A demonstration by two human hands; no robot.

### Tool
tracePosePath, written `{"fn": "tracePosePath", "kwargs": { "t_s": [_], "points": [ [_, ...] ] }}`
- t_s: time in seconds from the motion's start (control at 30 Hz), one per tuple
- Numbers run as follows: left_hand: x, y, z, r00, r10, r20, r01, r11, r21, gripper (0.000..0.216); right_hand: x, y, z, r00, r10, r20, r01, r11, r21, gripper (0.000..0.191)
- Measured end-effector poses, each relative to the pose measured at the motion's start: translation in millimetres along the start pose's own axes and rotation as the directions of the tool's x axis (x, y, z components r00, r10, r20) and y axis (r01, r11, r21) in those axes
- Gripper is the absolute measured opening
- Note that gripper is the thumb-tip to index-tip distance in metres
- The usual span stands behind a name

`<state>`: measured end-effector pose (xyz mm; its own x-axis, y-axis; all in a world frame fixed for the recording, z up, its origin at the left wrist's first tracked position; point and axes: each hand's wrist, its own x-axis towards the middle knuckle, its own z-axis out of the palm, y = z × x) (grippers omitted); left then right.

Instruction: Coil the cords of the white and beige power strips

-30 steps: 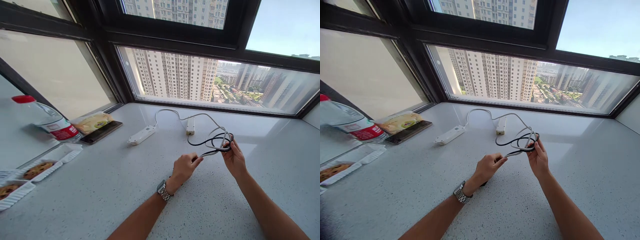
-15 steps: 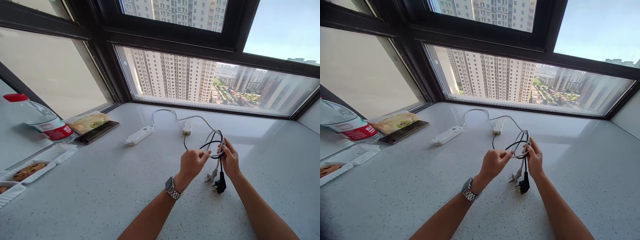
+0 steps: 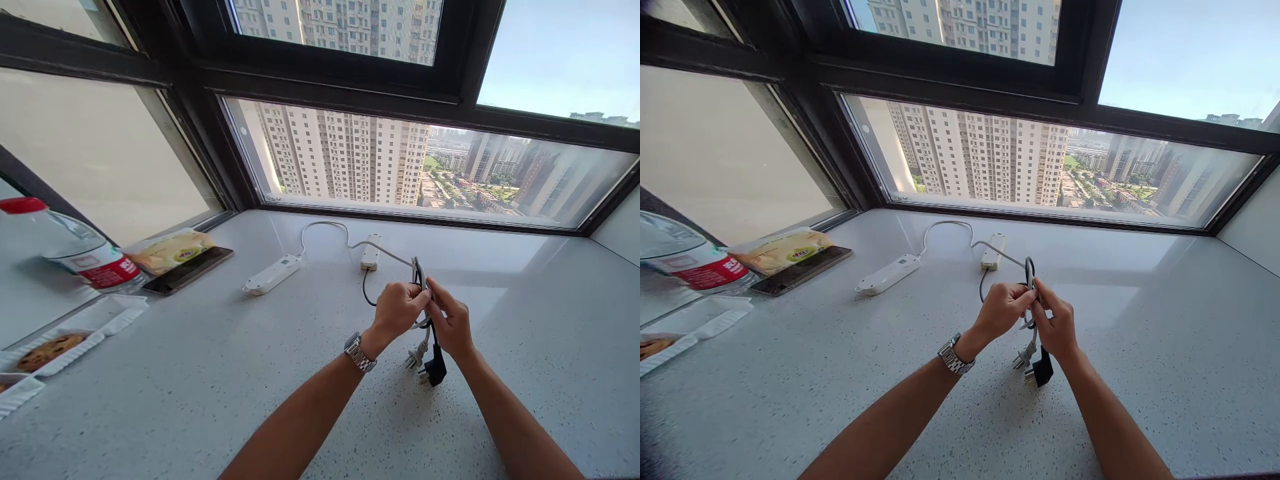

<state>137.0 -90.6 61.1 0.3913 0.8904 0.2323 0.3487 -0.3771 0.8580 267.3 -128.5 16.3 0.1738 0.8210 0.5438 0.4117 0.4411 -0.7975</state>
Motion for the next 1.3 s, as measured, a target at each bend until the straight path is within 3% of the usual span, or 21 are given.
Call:
{"fn": "tracePosePath", "kwargs": {
  "t_s": [0.07,0.2,0.33,0.4,0.47,0.63,0.7,0.8,0.87,0.97,1.03,1.1,1.2,1.23,1.3],
  "points": [
    [-3,1,2,0.999,0.023,-0.036,-0.022,0.999,0.032,0.042,-1,-7,3,1.0,-0.023,-0.017,0.022,0.996,-0.083,0.04],
    [-4,-5,4,0.994,-0.026,-0.107,0.016,0.995,-0.095,0.04,-6,-12,7,0.995,-0.072,-0.062,0.057,0.974,-0.218,0.04],
    [7,-11,-16,0.938,-0.149,-0.313,0.048,0.949,-0.311,0.034,-6,1,-1,0.994,-0.015,-0.112,-0.015,0.964,-0.267,0.041],
    [14,-12,-28,0.9,-0.27,-0.342,0.05,0.844,-0.535,0.031,-6,8,-5,0.992,0.035,-0.125,-0.065,0.967,-0.248,0.043],
    [20,-13,-35,0.876,-0.379,-0.298,0.035,0.666,-0.745,0.028,-7,10,-5,0.992,0.037,-0.118,-0.063,0.973,-0.223,0.043],
    [29,-7,-33,0.823,-0.535,-0.19,-0.047,0.269,-0.962,0.018,-17,8,5,0.996,-0.016,-0.084,-0.001,0.981,-0.193,0.039],
    [32,-3,-41,0.832,-0.535,-0.146,-0.078,0.149,-0.986,0.024,-17,14,6,0.991,0.074,-0.113,-0.092,0.983,-0.16,0.041],
    [38,6,-64,0.904,-0.42,-0.086,-0.083,0.025,-0.996,0.036,-13,28,3,0.973,0.206,-0.103,-0.216,0.972,-0.091,0.045],
    [46,16,-74,0.932,-0.343,-0.115,-0.138,-0.043,-0.99,0.041,-12,34,3,0.987,0.157,-0.019,-0.158,0.983,-0.097,0.042],
    [66,36,-68,0.921,-0.327,-0.21,-0.259,-0.114,-0.959,0.043,-15,30,9,0.978,-0.127,0.165,0.145,0.985,-0.099,0.036],
    [82,46,-49,0.923,-0.318,-0.218,-0.256,-0.084,-0.963,0.041,-21,23,15,0.907,-0.338,0.25,0.361,0.931,-0.049,0.038],
    [95,50,-25,0.943,-0.305,-0.134,-0.122,0.056,-0.991,0.036,-25,16,19,0.842,-0.46,0.282,0.484,0.875,-0.016,0.042],
    [106,42,4,0.934,-0.329,0.139,0.293,0.481,-0.826,0.026,-27,12,19,0.843,-0.483,0.236,0.505,0.862,-0.038,0.042],
    [107,39,11,0.911,-0.35,0.216,0.393,0.584,-0.71,0.022,-27,12,18,0.855,-0.473,0.214,0.493,0.868,-0.051,0.04],
    [106,34,19,0.873,-0.379,0.306,0.487,0.679,-0.549,0.019,-25,12,16,0.863,-0.466,0.194,0.485,0.872,-0.063,0.037]
  ]
}}
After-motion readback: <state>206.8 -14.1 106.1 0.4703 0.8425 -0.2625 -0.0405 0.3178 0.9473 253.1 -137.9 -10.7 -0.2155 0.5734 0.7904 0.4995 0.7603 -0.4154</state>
